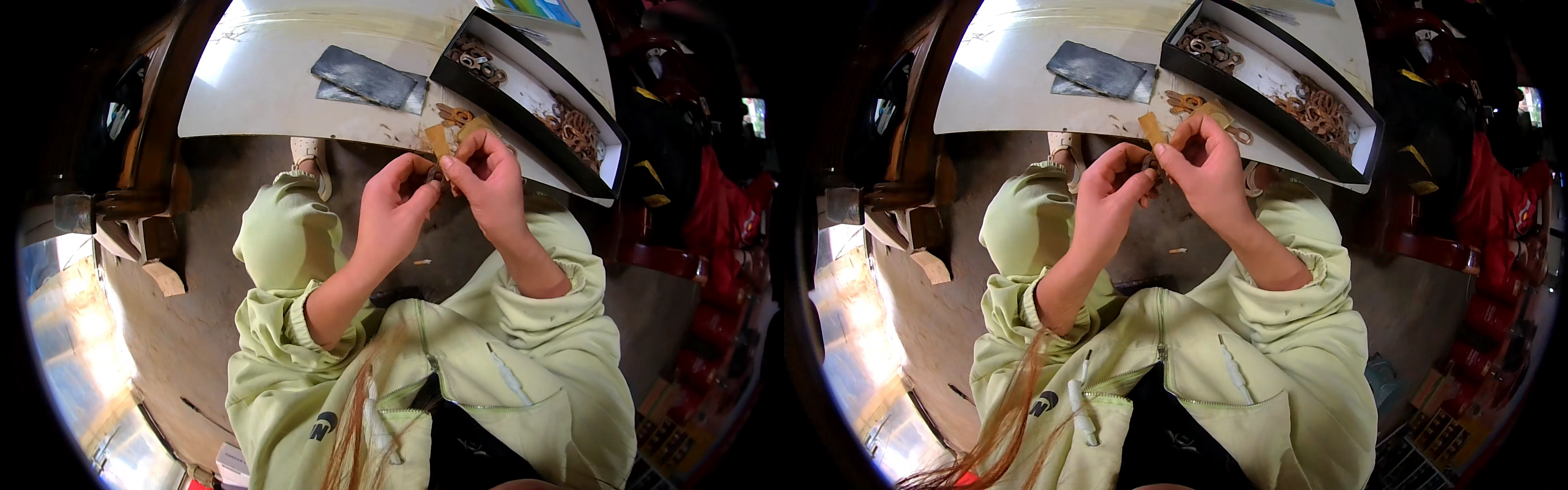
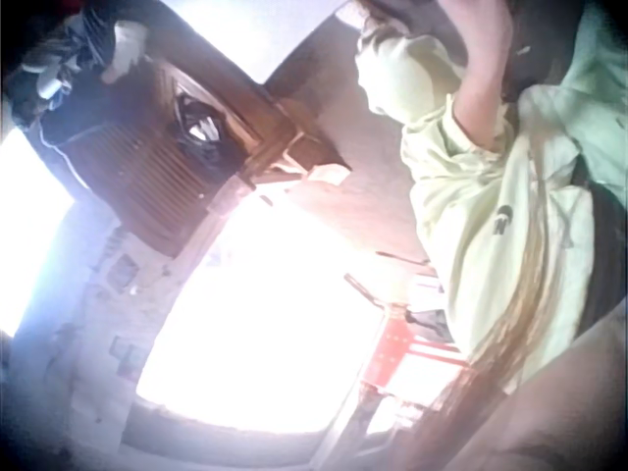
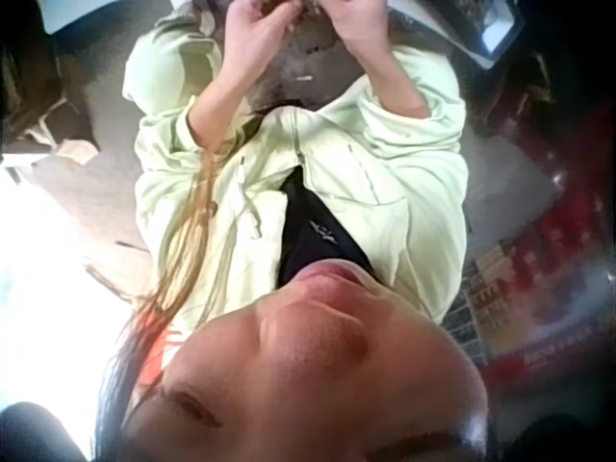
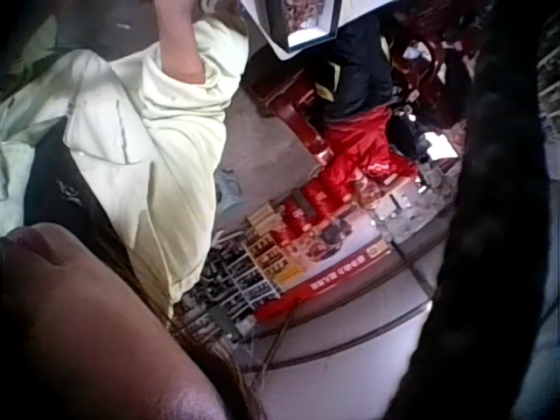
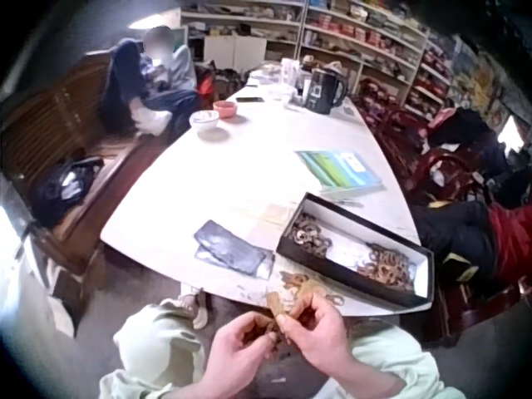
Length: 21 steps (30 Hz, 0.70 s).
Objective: The person smooths small wooden pieces by hand using a sanding block. They pick up individual pieces from a box, rub them against the block, and place them back on the table or in the box.
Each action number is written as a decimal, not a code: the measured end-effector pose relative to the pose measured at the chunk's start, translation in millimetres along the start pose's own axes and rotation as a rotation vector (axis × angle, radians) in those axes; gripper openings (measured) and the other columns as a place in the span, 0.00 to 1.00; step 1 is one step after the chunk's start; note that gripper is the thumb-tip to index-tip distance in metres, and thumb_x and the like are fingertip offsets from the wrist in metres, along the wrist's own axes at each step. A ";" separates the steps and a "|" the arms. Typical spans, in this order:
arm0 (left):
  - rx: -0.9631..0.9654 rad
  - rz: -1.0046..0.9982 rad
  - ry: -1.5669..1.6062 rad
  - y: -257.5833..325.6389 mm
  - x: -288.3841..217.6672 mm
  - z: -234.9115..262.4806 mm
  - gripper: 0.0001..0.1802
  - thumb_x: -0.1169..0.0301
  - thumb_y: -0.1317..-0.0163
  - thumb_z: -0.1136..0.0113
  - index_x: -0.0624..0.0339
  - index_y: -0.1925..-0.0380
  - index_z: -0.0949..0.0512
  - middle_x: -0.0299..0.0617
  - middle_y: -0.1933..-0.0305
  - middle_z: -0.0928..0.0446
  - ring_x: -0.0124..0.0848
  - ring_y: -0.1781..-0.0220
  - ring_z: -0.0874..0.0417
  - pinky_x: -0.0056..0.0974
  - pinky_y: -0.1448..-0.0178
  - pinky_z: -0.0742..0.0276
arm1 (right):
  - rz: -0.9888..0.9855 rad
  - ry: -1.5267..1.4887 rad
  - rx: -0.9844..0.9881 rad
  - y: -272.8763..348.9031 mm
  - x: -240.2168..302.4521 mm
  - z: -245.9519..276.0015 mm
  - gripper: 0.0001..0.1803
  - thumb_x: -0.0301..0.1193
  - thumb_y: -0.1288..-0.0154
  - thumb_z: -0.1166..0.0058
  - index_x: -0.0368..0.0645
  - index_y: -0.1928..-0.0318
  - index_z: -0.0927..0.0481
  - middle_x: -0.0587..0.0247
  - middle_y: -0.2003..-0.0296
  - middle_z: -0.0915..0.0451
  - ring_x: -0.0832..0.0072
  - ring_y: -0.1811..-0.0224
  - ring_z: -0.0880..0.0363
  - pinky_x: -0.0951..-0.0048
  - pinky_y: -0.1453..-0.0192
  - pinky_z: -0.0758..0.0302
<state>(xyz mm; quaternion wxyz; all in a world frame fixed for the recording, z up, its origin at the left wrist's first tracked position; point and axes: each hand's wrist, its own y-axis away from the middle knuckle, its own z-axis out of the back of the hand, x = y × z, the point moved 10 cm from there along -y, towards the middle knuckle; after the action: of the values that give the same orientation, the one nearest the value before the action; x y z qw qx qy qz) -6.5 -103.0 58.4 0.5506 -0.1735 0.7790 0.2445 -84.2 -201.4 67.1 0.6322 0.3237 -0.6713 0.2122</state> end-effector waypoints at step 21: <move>0.014 -0.007 -0.100 3.2 -1.7 3.7 0.05 0.79 0.42 0.44 0.70 0.66 0.25 0.35 0.76 0.26 0.19 0.76 0.27 0.27 0.73 0.32 | 0.055 0.095 -0.045 5.9 1.4 2.8 0.10 0.25 0.40 0.40 0.42 0.69 0.30 0.76 0.75 0.30 0.91 0.74 0.34 0.86 0.71 0.35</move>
<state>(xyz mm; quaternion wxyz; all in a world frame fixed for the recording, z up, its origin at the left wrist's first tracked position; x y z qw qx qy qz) -4.8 -98.3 59.6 0.5909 -0.1600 0.7517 0.2454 -90.4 -199.5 68.9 0.6643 0.2802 -0.6540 0.2293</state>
